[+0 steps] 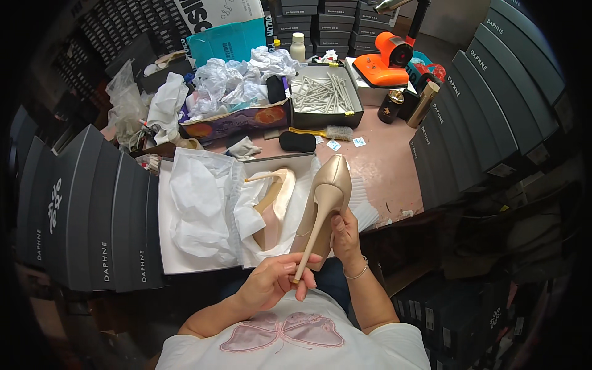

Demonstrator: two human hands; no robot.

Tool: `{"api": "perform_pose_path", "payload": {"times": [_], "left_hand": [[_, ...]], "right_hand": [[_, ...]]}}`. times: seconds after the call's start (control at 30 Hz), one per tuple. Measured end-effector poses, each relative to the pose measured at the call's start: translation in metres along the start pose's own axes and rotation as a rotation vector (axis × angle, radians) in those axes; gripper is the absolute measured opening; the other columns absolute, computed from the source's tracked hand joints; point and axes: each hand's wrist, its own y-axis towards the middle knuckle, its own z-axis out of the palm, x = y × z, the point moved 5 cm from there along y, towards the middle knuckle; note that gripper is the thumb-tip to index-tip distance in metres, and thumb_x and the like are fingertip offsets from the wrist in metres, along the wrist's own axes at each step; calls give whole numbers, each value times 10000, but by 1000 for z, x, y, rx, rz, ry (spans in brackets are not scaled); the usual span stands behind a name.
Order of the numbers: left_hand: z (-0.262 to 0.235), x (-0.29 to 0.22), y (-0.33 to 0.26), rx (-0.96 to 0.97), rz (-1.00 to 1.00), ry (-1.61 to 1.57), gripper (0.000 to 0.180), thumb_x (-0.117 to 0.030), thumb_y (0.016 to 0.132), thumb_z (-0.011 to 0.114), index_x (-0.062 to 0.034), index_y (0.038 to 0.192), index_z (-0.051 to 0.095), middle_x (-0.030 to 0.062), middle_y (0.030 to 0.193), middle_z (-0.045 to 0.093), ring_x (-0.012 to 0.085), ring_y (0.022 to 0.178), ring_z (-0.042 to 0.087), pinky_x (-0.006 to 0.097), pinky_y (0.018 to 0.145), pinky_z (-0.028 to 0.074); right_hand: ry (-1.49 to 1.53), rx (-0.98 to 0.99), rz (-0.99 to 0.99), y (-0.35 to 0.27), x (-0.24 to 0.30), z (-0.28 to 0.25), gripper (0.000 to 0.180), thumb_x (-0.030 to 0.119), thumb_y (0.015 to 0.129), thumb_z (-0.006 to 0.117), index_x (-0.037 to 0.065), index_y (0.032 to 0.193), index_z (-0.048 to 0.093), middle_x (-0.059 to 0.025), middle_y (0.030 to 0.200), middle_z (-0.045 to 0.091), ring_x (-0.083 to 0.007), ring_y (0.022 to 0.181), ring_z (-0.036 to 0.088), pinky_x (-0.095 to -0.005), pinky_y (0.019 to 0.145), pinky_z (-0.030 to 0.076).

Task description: Packing and preparing high-heeled shoes into a box with protective tissue and foam inserts.

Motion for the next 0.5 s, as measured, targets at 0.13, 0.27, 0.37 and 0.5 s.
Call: {"api": "perform_pose_path", "payload": {"times": [0.13,0.27,0.37,0.5], "left_hand": [[-1,1,-4,-3,-23,-44,473,-177,1001,406,74,1400,362,125,953,623,133,701,581,263,699,467],[2,1,-7,22,-18,-57,493,-91,980,408,46,1443,308,91,976,585,103,706,541,235,693,449],[3,3,-7,39,-13,-79,508,-83,982,403,32,1461,277,75,992,566,92,721,524,225,691,439],[4,4,-8,56,-22,-122,522,-79,984,403,26,1473,253,70,1018,557,88,740,516,224,699,434]], "right_hand": [[-7,9,16,1,-4,-2,647,545,919,563,-29,1218,539,3,966,598,-30,757,459,-168,685,370],[-35,-13,-10,1,0,2,636,543,917,570,-23,1206,548,24,910,579,-14,700,408,-159,641,337],[-47,-5,-3,1,-1,-2,630,541,917,569,-23,1196,551,23,907,579,-16,703,414,-160,639,341],[-48,3,-17,2,1,-1,633,544,917,566,-25,1193,549,17,918,584,-17,705,417,-163,640,347]]}}
